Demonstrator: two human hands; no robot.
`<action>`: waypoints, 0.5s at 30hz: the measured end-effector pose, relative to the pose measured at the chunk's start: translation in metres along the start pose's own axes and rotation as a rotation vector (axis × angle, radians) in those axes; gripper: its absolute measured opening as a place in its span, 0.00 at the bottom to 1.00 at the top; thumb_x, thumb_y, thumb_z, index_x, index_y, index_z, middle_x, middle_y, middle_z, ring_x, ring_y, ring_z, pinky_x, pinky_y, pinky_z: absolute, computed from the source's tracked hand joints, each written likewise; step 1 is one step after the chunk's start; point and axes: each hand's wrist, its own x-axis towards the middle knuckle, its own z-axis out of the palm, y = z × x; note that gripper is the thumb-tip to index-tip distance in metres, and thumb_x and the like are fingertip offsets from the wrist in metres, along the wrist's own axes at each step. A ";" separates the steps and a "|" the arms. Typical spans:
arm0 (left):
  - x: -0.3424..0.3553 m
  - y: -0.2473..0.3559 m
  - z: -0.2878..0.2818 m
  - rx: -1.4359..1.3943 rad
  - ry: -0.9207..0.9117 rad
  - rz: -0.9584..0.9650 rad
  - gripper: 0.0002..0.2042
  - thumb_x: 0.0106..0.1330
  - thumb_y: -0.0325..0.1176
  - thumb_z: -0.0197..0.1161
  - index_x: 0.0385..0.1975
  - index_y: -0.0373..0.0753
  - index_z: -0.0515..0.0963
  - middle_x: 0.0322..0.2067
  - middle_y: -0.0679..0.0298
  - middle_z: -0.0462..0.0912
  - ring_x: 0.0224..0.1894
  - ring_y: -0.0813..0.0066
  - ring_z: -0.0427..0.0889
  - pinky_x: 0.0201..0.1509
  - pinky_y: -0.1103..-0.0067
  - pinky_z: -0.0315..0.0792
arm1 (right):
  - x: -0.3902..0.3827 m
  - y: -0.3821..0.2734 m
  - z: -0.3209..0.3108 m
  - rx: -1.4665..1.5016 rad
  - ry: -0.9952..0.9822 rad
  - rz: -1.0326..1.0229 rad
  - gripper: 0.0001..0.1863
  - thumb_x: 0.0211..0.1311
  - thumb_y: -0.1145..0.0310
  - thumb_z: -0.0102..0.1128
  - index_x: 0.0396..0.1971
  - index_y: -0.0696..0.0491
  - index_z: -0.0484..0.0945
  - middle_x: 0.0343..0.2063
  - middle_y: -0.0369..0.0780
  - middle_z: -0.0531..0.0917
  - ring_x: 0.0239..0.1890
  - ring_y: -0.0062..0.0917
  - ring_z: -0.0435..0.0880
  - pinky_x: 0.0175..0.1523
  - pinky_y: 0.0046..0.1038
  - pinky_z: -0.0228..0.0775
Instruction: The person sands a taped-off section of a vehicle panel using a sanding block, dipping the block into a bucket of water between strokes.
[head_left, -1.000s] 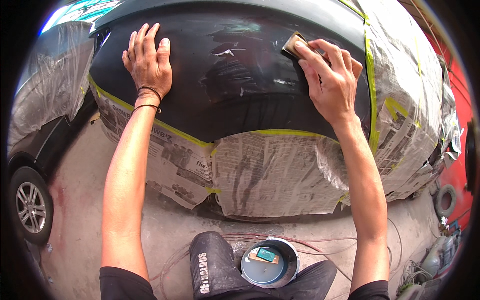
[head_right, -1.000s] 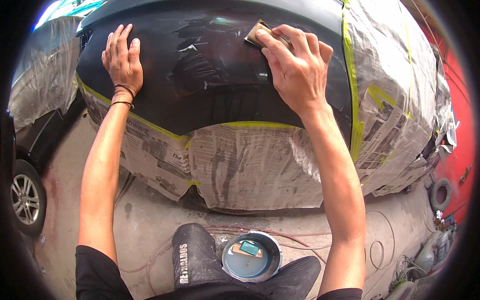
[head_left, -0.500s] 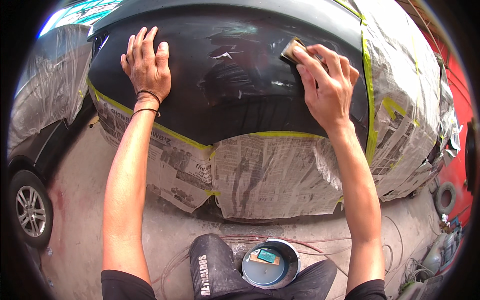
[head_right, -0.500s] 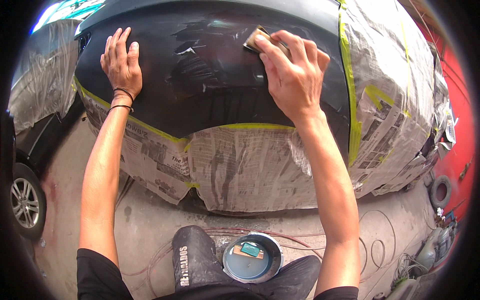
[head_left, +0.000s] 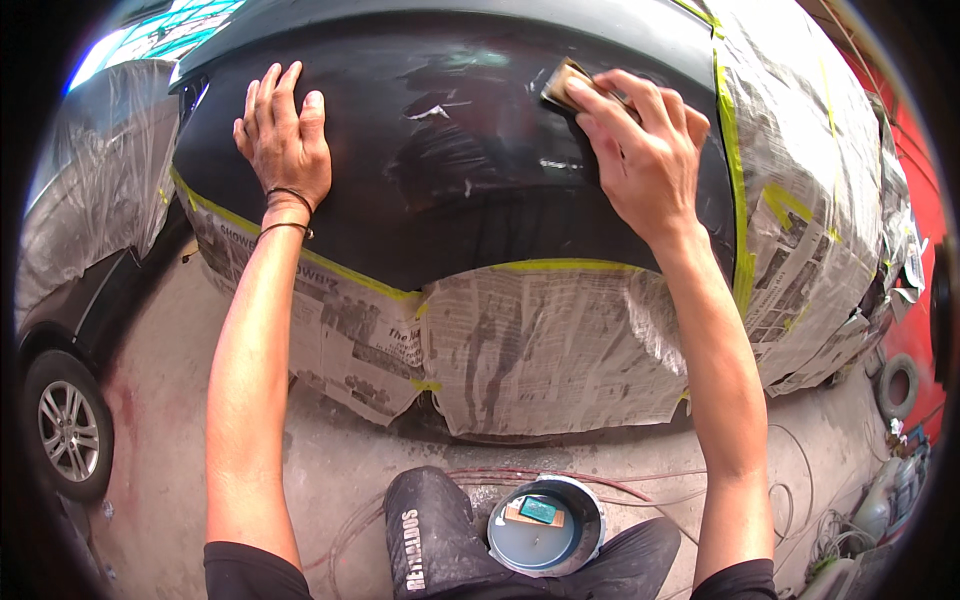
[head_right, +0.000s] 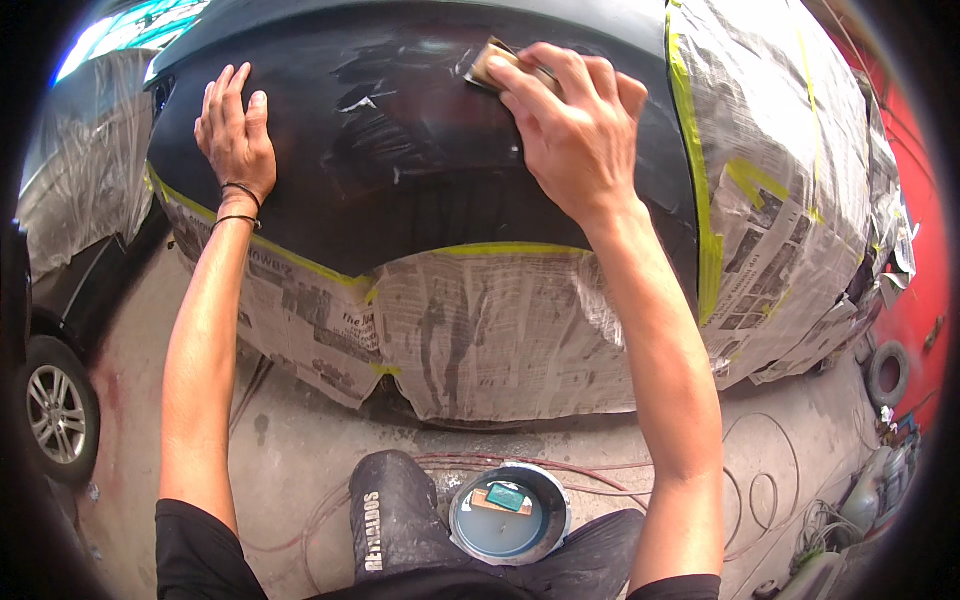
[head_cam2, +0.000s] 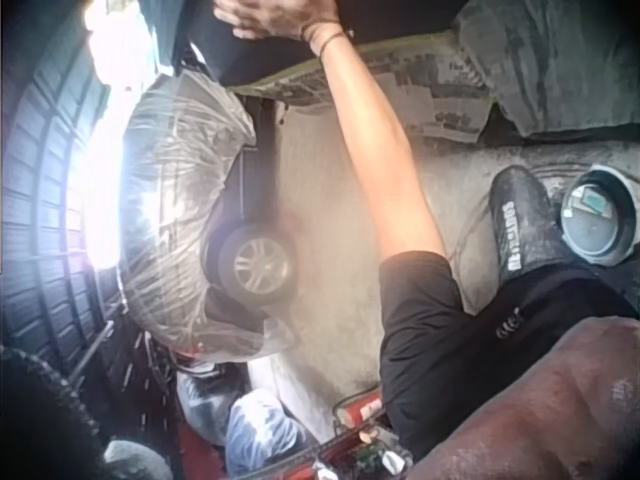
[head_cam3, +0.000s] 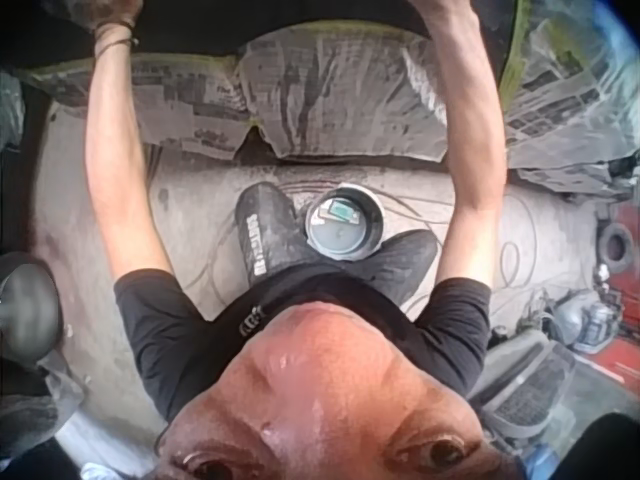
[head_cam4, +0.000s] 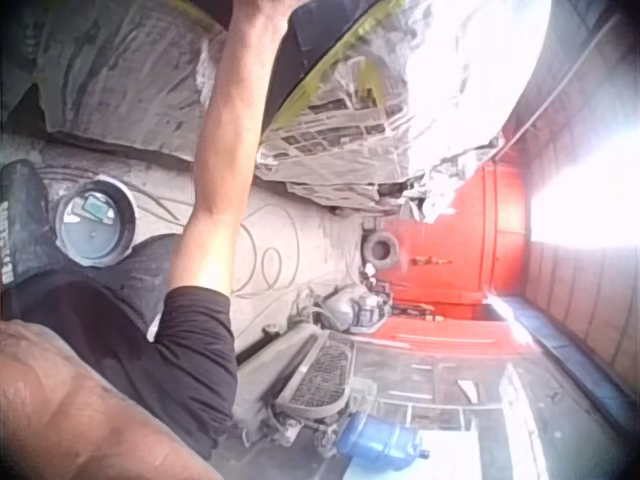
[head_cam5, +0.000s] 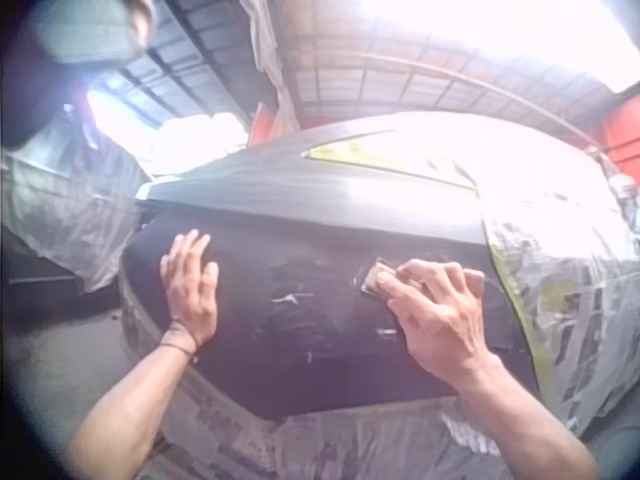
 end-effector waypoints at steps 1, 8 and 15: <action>0.002 -0.002 -0.002 0.005 0.002 0.005 0.26 0.89 0.54 0.50 0.80 0.54 0.76 0.82 0.64 0.73 0.87 0.54 0.63 0.90 0.49 0.46 | -0.010 0.004 -0.004 0.021 -0.007 0.014 0.20 0.68 0.64 0.80 0.58 0.30 0.94 0.56 0.26 0.89 0.56 0.28 0.85 0.64 0.40 0.66; 0.000 0.002 0.002 -0.004 0.000 -0.002 0.26 0.89 0.53 0.51 0.80 0.54 0.76 0.82 0.63 0.73 0.87 0.54 0.63 0.89 0.48 0.46 | 0.012 -0.002 0.010 0.037 0.005 -0.012 0.18 0.68 0.63 0.79 0.56 0.29 0.94 0.56 0.23 0.89 0.56 0.26 0.86 0.65 0.37 0.66; 0.002 0.005 -0.005 0.010 -0.015 -0.017 0.26 0.88 0.52 0.51 0.80 0.53 0.75 0.82 0.62 0.73 0.87 0.53 0.63 0.89 0.47 0.46 | 0.002 0.051 -0.022 0.039 -0.081 -0.115 0.22 0.65 0.73 0.77 0.52 0.28 0.96 0.57 0.22 0.92 0.59 0.25 0.88 0.66 0.33 0.73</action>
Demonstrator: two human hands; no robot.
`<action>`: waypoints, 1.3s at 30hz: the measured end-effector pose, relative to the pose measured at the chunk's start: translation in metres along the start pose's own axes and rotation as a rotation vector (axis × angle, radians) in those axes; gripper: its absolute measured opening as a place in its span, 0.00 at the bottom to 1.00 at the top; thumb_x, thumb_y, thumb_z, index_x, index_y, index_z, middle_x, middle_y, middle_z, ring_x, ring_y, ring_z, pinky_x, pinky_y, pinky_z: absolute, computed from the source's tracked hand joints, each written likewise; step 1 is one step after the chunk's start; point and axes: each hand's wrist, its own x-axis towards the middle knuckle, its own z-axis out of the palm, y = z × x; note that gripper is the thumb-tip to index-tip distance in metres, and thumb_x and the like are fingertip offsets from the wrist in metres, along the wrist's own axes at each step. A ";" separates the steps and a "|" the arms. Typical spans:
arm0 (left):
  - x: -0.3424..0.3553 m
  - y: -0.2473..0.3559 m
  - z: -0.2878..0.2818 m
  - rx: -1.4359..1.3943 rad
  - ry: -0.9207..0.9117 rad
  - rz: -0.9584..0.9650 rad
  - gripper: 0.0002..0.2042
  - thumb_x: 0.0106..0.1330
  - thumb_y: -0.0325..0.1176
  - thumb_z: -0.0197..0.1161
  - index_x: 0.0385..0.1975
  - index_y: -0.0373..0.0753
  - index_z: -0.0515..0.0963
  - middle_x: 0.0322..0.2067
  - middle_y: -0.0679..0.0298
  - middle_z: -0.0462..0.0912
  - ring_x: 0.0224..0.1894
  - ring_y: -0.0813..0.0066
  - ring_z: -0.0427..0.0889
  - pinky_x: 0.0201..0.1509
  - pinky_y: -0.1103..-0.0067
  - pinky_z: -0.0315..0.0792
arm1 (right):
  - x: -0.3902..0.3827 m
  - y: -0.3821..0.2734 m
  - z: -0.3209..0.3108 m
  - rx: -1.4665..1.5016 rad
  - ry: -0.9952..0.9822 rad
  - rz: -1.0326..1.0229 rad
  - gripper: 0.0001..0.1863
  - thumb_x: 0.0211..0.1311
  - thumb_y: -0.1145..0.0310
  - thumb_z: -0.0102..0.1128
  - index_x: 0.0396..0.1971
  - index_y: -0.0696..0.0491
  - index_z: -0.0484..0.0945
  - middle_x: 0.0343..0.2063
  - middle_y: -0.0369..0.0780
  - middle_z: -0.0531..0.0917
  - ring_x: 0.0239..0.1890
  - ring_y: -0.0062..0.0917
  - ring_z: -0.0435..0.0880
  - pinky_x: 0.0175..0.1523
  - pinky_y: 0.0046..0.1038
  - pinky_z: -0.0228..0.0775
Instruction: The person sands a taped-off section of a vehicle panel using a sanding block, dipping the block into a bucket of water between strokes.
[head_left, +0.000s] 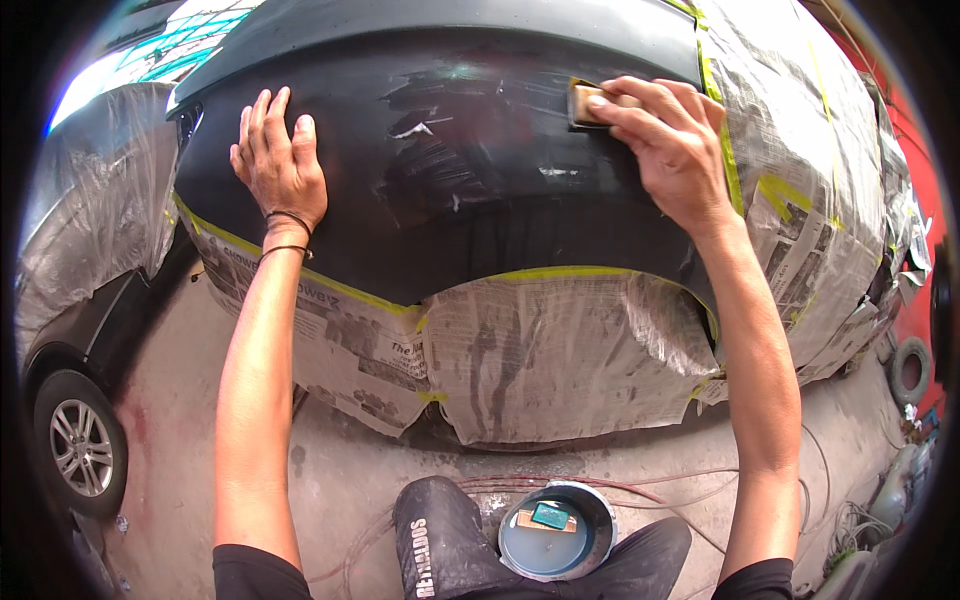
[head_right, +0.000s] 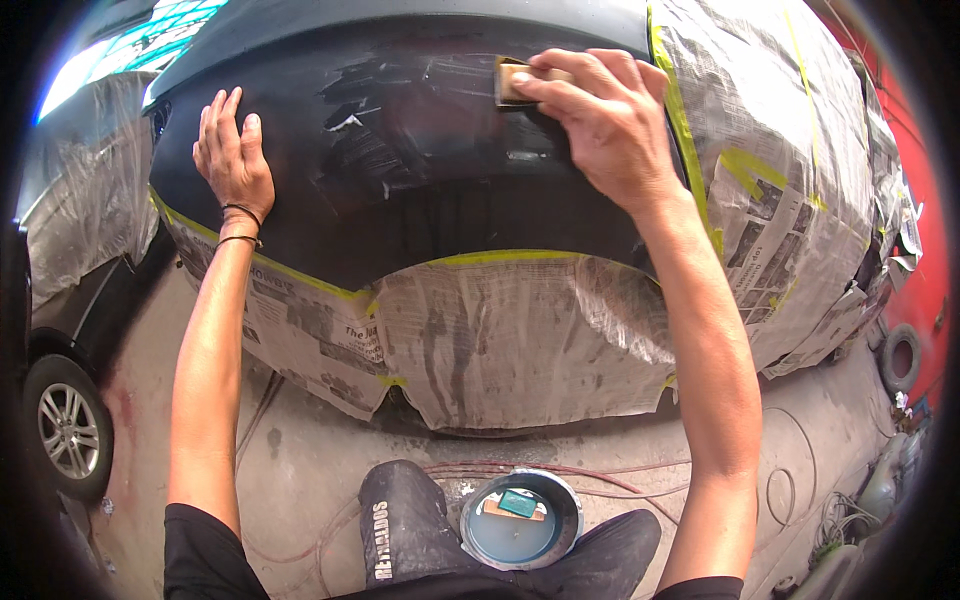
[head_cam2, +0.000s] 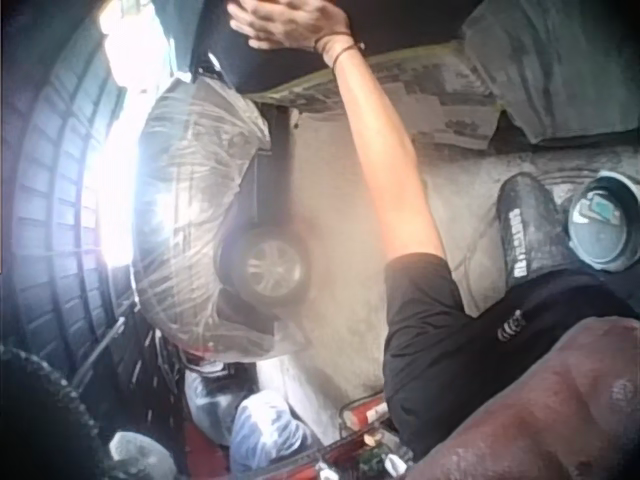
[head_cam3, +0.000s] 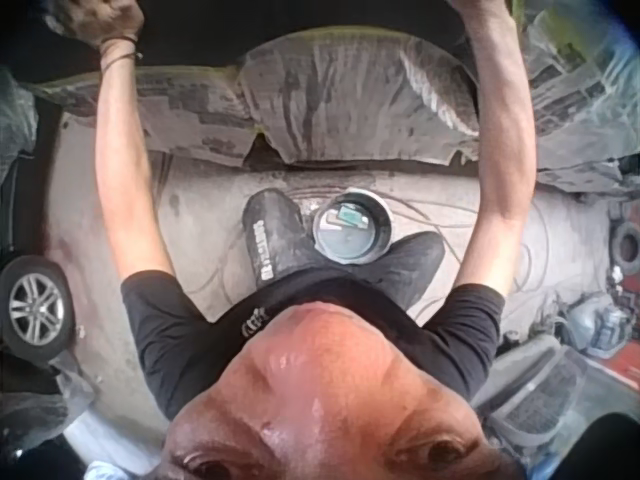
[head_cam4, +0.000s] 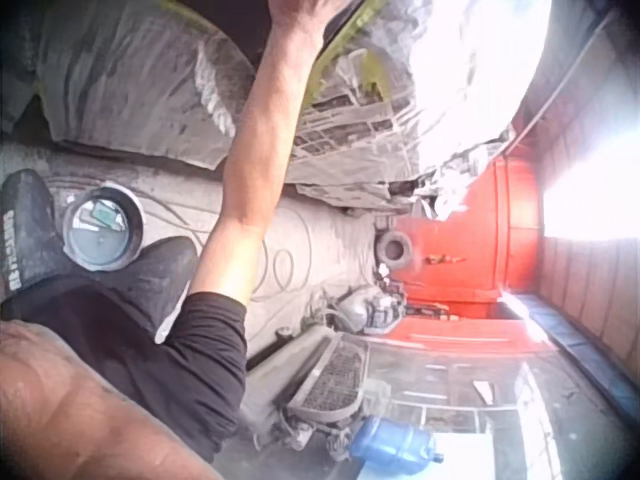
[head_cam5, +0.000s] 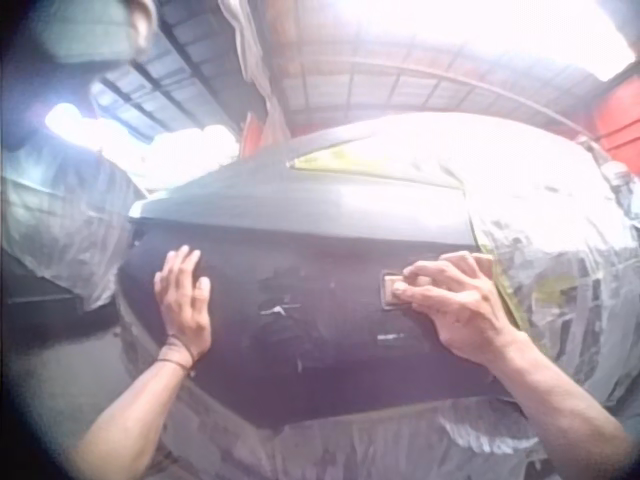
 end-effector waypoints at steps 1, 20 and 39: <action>0.000 0.001 0.000 0.001 -0.007 -0.012 0.26 0.89 0.52 0.50 0.80 0.52 0.75 0.82 0.62 0.73 0.88 0.53 0.63 0.89 0.47 0.46 | 0.006 -0.004 0.011 0.087 0.024 -0.008 0.19 0.67 0.72 0.77 0.51 0.30 0.96 0.58 0.22 0.92 0.60 0.24 0.87 0.68 0.35 0.71; 0.001 0.000 -0.004 0.022 -0.040 -0.009 0.26 0.89 0.50 0.50 0.81 0.52 0.75 0.84 0.62 0.71 0.88 0.54 0.62 0.89 0.48 0.46 | 0.043 -0.055 0.043 0.114 0.035 0.028 0.17 0.66 0.66 0.76 0.50 0.27 0.93 0.57 0.20 0.89 0.61 0.24 0.84 0.70 0.41 0.66; -0.003 0.009 0.004 0.021 -0.057 -0.053 0.28 0.87 0.52 0.51 0.81 0.53 0.73 0.84 0.63 0.68 0.89 0.54 0.58 0.89 0.40 0.42 | -0.524 -0.464 -0.164 0.505 -1.809 0.510 0.18 0.79 0.52 0.64 0.62 0.31 0.92 0.54 0.43 0.95 0.61 0.42 0.93 0.70 0.56 0.76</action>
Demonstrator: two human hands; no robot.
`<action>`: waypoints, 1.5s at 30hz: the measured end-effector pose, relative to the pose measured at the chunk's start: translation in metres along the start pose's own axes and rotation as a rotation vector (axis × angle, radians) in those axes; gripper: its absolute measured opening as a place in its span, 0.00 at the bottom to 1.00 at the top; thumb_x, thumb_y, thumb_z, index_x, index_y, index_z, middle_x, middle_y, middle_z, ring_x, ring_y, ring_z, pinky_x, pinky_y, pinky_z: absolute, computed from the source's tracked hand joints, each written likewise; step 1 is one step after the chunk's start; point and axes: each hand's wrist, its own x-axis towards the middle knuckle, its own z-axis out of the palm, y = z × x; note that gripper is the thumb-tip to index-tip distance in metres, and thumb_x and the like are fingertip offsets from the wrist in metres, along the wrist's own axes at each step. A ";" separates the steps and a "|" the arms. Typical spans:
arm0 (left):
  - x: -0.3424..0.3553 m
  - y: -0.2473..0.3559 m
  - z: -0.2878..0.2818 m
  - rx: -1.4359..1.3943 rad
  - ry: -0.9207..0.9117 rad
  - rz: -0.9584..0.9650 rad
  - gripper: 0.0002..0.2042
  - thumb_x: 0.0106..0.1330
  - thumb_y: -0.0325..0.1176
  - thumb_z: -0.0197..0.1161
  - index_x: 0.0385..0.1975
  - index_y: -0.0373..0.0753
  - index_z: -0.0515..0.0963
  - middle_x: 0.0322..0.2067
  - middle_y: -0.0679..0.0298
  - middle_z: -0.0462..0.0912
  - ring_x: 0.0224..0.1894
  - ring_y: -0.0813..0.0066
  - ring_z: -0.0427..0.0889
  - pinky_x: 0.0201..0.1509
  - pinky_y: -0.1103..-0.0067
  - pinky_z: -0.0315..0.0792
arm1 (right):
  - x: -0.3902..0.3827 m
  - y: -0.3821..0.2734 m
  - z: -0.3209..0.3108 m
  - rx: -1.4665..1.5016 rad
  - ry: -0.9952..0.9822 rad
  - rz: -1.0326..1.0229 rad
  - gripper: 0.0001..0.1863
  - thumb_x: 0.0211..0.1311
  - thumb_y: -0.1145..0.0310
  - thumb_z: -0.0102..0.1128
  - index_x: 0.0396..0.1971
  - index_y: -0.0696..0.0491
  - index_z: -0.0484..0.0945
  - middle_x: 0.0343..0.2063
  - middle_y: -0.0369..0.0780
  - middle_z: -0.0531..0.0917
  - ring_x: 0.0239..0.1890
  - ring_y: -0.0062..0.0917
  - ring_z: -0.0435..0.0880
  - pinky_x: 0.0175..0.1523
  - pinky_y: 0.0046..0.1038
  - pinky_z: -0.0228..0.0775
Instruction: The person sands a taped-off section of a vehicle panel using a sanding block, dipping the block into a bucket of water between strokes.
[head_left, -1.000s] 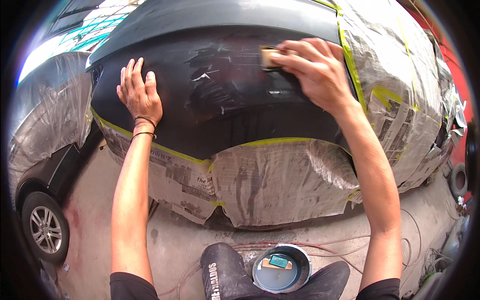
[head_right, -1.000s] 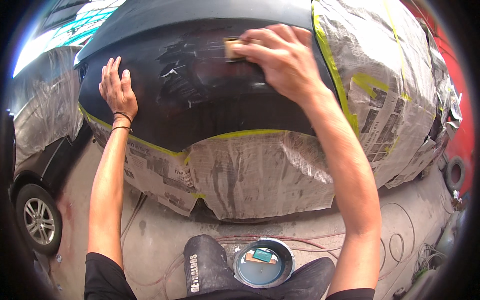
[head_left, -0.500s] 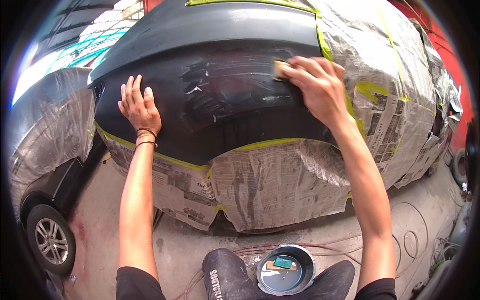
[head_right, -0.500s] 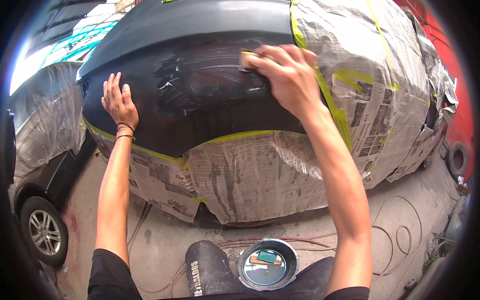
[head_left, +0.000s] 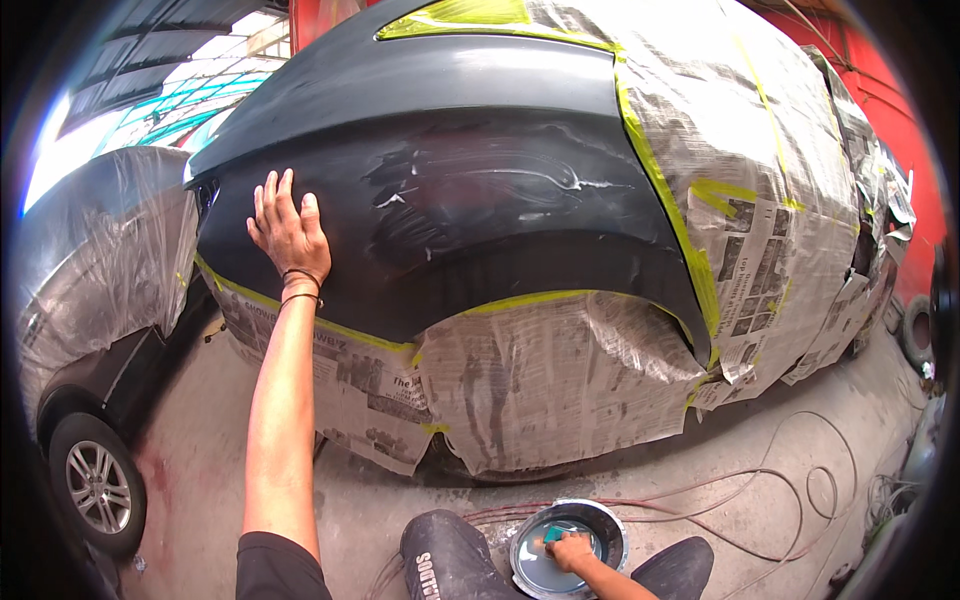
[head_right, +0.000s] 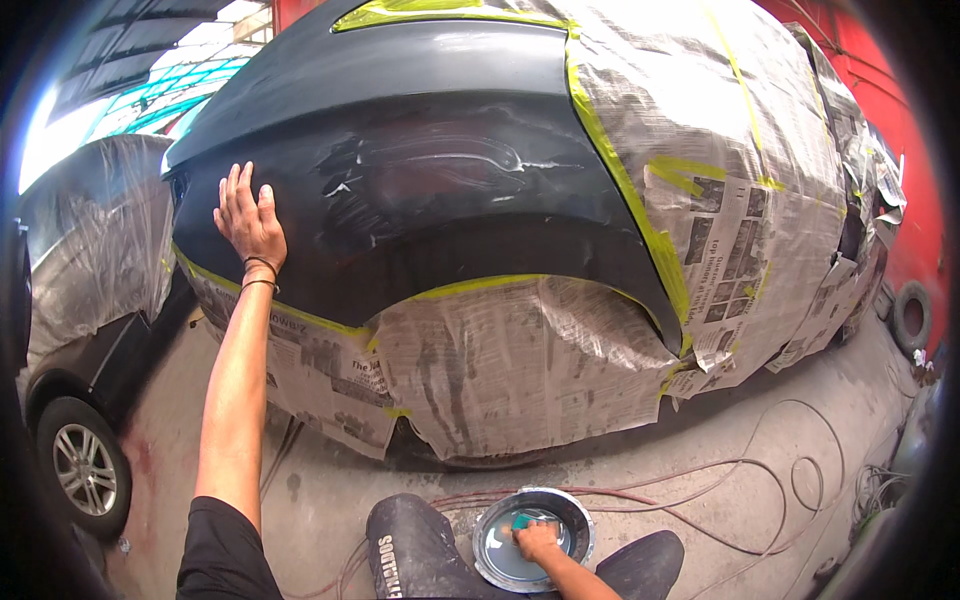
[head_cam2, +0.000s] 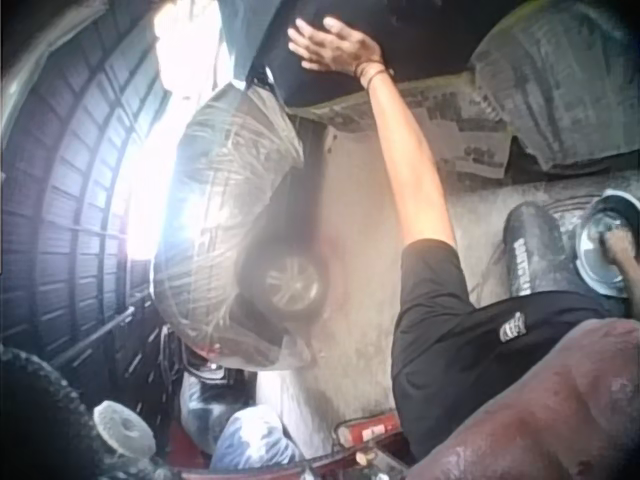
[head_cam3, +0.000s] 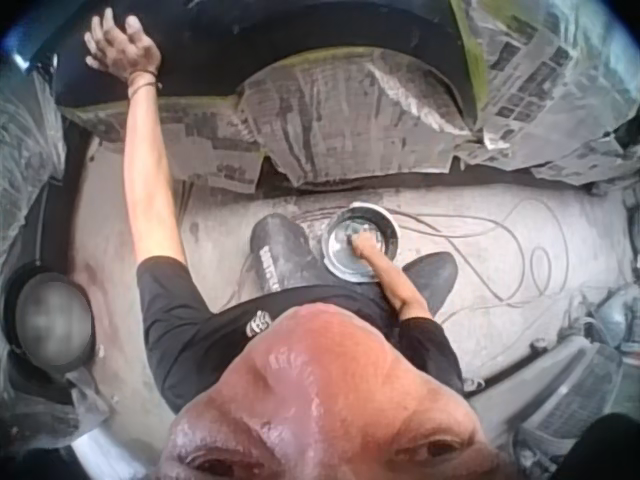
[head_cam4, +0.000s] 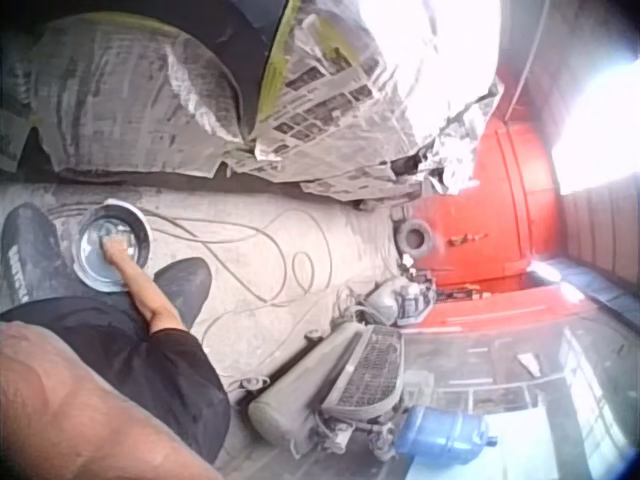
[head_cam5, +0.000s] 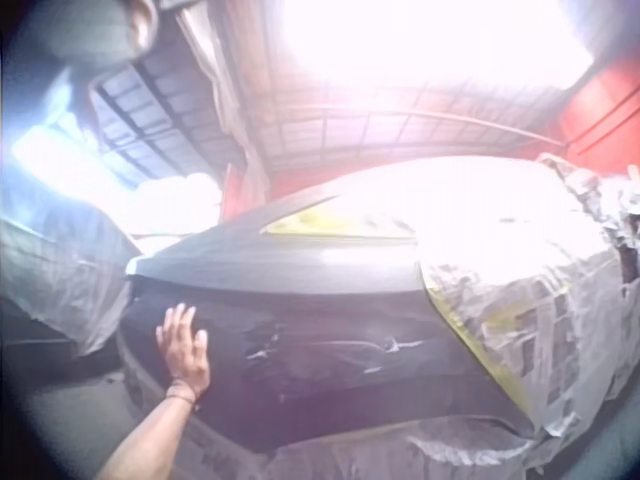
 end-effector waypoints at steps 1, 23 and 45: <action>-0.002 -0.005 -0.001 0.011 -0.006 -0.005 0.28 0.87 0.52 0.51 0.81 0.53 0.73 0.84 0.63 0.68 0.89 0.54 0.58 0.89 0.40 0.42 | 0.005 -0.004 0.011 -0.022 -0.049 -0.001 0.18 0.78 0.53 0.64 0.63 0.30 0.92 0.57 0.43 0.94 0.62 0.43 0.93 0.72 0.57 0.73; -0.001 -0.003 -0.001 -0.020 0.045 -0.009 0.26 0.88 0.52 0.50 0.81 0.58 0.73 0.84 0.66 0.68 0.89 0.55 0.58 0.89 0.39 0.42 | -0.002 -0.066 -0.645 -0.040 1.942 -0.017 0.23 0.70 0.61 0.78 0.64 0.41 0.90 0.54 0.38 0.86 0.55 0.35 0.87 0.58 0.43 0.74; 0.000 -0.005 -0.002 -0.029 0.041 0.003 0.26 0.88 0.52 0.50 0.82 0.56 0.73 0.84 0.66 0.69 0.89 0.55 0.58 0.89 0.39 0.42 | 0.024 -0.077 -0.664 0.052 2.031 0.110 0.20 0.69 0.58 0.78 0.59 0.41 0.94 0.51 0.39 0.84 0.53 0.33 0.87 0.59 0.43 0.70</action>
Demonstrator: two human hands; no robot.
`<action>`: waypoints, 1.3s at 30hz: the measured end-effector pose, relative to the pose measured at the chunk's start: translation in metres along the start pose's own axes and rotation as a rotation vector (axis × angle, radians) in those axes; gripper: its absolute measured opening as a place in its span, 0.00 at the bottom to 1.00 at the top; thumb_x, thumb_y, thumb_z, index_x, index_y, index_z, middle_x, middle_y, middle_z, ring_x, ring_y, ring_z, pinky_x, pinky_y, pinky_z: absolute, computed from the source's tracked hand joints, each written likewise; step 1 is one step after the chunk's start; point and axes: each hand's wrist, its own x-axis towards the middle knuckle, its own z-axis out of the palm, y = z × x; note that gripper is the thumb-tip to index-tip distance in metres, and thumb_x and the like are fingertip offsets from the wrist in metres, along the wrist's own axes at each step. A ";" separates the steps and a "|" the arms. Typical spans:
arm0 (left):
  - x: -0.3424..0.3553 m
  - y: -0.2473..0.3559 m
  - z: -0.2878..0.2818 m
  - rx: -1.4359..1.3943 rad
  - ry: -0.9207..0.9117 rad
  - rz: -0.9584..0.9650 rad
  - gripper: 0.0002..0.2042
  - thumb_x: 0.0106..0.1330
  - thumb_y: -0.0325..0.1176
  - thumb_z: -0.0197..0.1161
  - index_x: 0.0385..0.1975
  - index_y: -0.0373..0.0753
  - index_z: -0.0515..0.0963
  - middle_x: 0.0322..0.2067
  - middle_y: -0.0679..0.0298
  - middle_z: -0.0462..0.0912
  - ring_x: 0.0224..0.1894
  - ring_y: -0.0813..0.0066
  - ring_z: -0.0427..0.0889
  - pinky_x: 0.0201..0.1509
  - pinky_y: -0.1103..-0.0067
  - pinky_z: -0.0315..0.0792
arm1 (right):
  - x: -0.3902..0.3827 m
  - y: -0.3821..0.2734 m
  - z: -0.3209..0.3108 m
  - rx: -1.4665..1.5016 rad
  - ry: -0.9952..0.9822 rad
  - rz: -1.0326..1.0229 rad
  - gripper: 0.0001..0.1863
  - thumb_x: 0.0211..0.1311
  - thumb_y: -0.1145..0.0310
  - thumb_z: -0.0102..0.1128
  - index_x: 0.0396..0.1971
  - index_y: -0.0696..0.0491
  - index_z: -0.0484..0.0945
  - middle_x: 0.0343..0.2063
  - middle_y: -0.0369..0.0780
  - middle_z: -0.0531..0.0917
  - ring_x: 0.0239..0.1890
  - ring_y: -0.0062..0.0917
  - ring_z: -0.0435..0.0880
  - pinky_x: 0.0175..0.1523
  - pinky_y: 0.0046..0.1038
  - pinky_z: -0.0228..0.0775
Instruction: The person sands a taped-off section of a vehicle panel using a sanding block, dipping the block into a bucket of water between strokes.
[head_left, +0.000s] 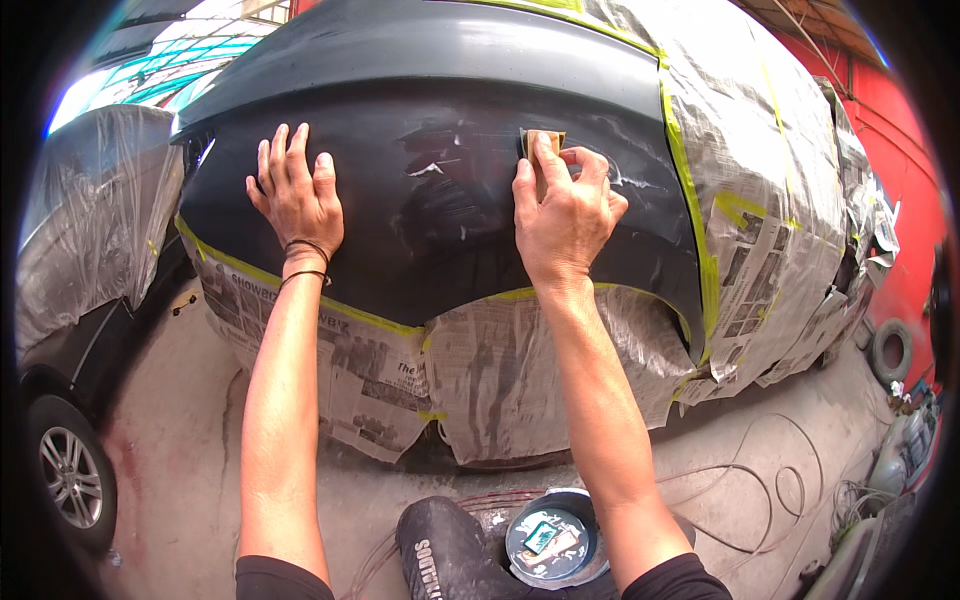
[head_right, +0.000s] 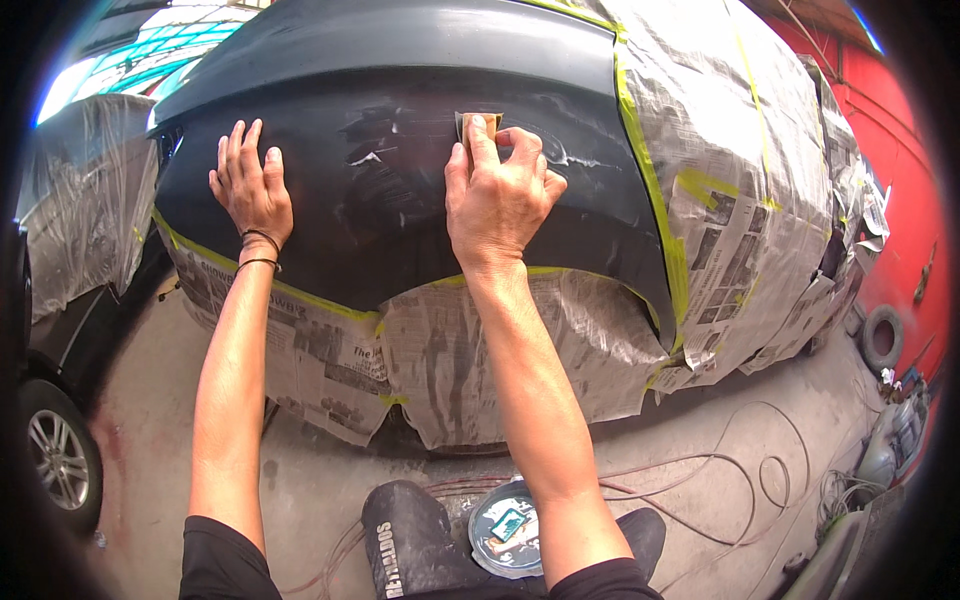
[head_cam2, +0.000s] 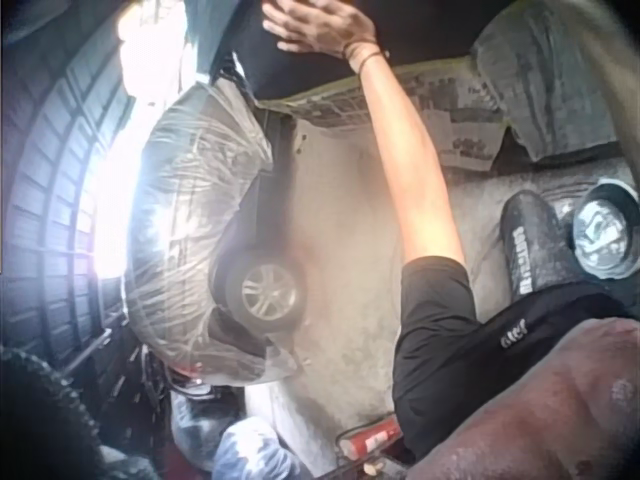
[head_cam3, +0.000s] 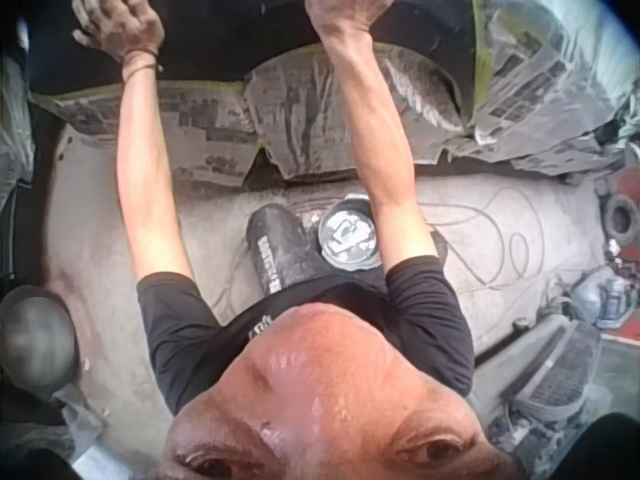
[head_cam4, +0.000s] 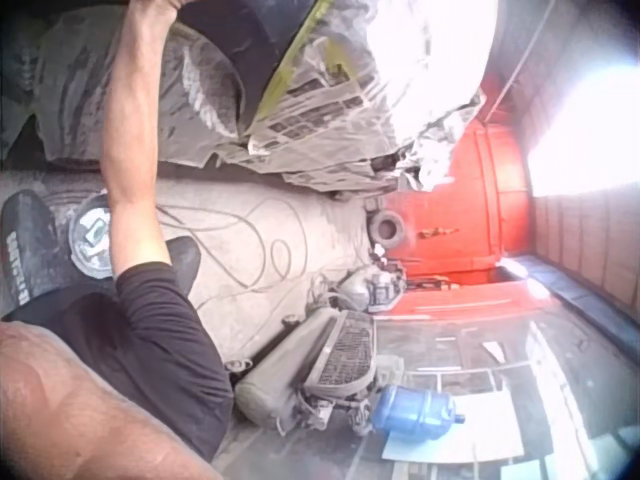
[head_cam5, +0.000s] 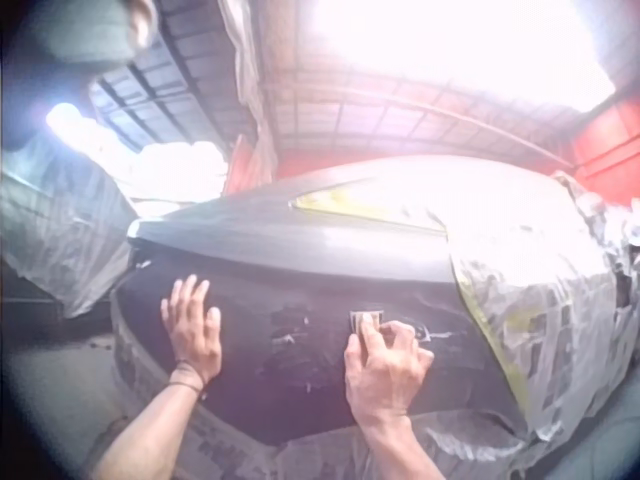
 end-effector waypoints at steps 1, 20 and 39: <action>-0.003 0.001 0.001 -0.002 -0.006 0.001 0.26 0.88 0.52 0.50 0.82 0.56 0.73 0.84 0.66 0.69 0.89 0.55 0.58 0.89 0.39 0.42 | -0.002 -0.001 0.000 -0.003 0.016 0.009 0.20 0.69 0.58 0.78 0.59 0.41 0.94 0.51 0.39 0.84 0.53 0.33 0.87 0.59 0.43 0.70; 0.000 0.001 0.001 0.005 -0.008 0.012 0.25 0.89 0.50 0.50 0.81 0.56 0.74 0.84 0.66 0.69 0.89 0.55 0.60 0.89 0.42 0.44 | 0.007 -0.006 0.003 0.086 0.045 0.048 0.20 0.68 0.60 0.79 0.58 0.42 0.92 0.49 0.37 0.83 0.53 0.31 0.85 0.58 0.42 0.67; 0.001 0.001 0.000 -0.007 -0.014 0.015 0.26 0.87 0.49 0.52 0.80 0.54 0.75 0.84 0.66 0.70 0.88 0.54 0.61 0.89 0.43 0.44 | 0.003 -0.019 0.008 0.111 0.070 0.206 0.21 0.65 0.58 0.81 0.57 0.42 0.92 0.48 0.36 0.82 0.56 0.30 0.82 0.60 0.44 0.66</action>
